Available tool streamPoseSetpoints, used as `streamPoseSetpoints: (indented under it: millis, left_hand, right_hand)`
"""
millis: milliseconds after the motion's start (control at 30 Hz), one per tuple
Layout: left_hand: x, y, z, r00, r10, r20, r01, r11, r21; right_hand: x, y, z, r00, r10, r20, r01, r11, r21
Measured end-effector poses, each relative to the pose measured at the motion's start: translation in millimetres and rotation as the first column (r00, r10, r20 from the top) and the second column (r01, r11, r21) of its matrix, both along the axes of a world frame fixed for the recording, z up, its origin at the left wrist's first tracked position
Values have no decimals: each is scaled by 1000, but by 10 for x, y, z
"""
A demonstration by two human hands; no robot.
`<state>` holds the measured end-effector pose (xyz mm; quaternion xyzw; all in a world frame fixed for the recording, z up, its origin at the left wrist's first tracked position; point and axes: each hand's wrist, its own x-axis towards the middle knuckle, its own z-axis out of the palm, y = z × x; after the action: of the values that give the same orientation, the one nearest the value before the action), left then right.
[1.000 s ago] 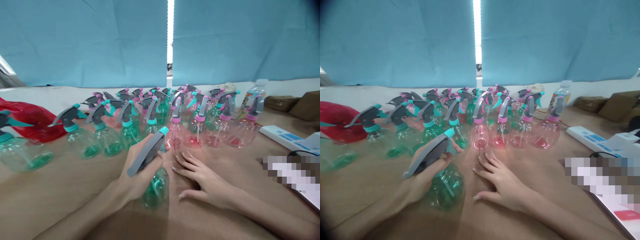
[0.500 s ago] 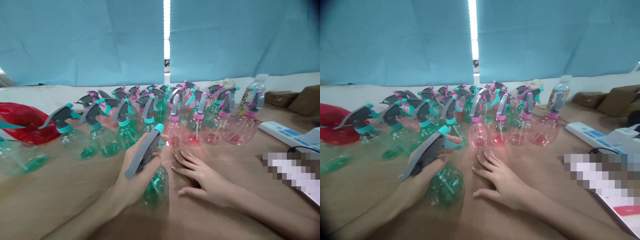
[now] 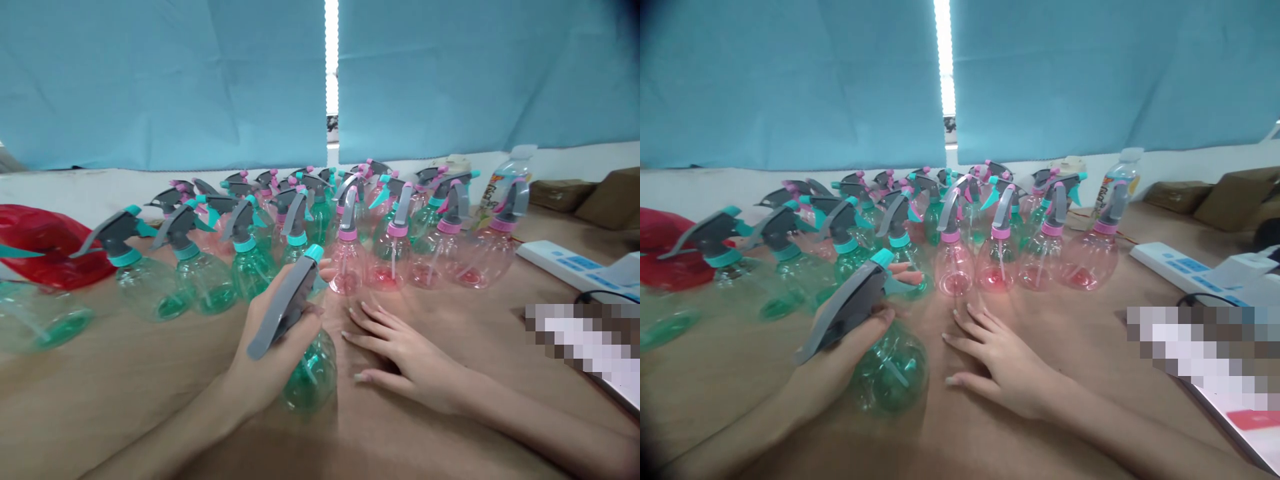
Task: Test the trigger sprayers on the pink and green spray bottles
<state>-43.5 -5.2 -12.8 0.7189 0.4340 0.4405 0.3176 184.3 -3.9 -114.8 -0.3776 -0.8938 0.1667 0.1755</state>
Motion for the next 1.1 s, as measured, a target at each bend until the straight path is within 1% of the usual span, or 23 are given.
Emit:
streamPoseSetpoints:
  millis: [100, 233, 367, 567, 700, 867, 1100]
  left_hand:
    - [23, -1, 34, 998, -46, 36, 48, 997, -61]
    - [51, -1, 74, 998, -44, 37, 47, 995, -87]
    - [50, -7, 91, 999, -32, 24, 34, 995, -89]
    - [45, 1, 70, 999, -43, 19, 44, 996, -73]
    - [61, -5, 90, 999, -48, 22, 50, 994, -94]
    - [44, -32, 88, 999, -49, 15, 50, 998, -50]
    - [47, -21, 82, 1000, -20, -8, 20, 998, -55]
  right_hand:
    - [1, -2, -6, 1000, 0, -16, 0, 1000, -2]
    - [-1, -3, -3, 1000, -1, -13, 1, 1000, -14]
    - [-3, -1, 6, 1000, -6, 13, 6, 1000, -18]
    - [1, -3, 10, 1000, 0, 7, 0, 1000, -9]
    - [3, -6, 9, 1000, 0, 7, 0, 1000, -12]
    - [4, -7, 6, 1000, -6, 7, 6, 1000, -22]
    - [6, -7, 8, 1000, 2, -14, -2, 1000, -18]
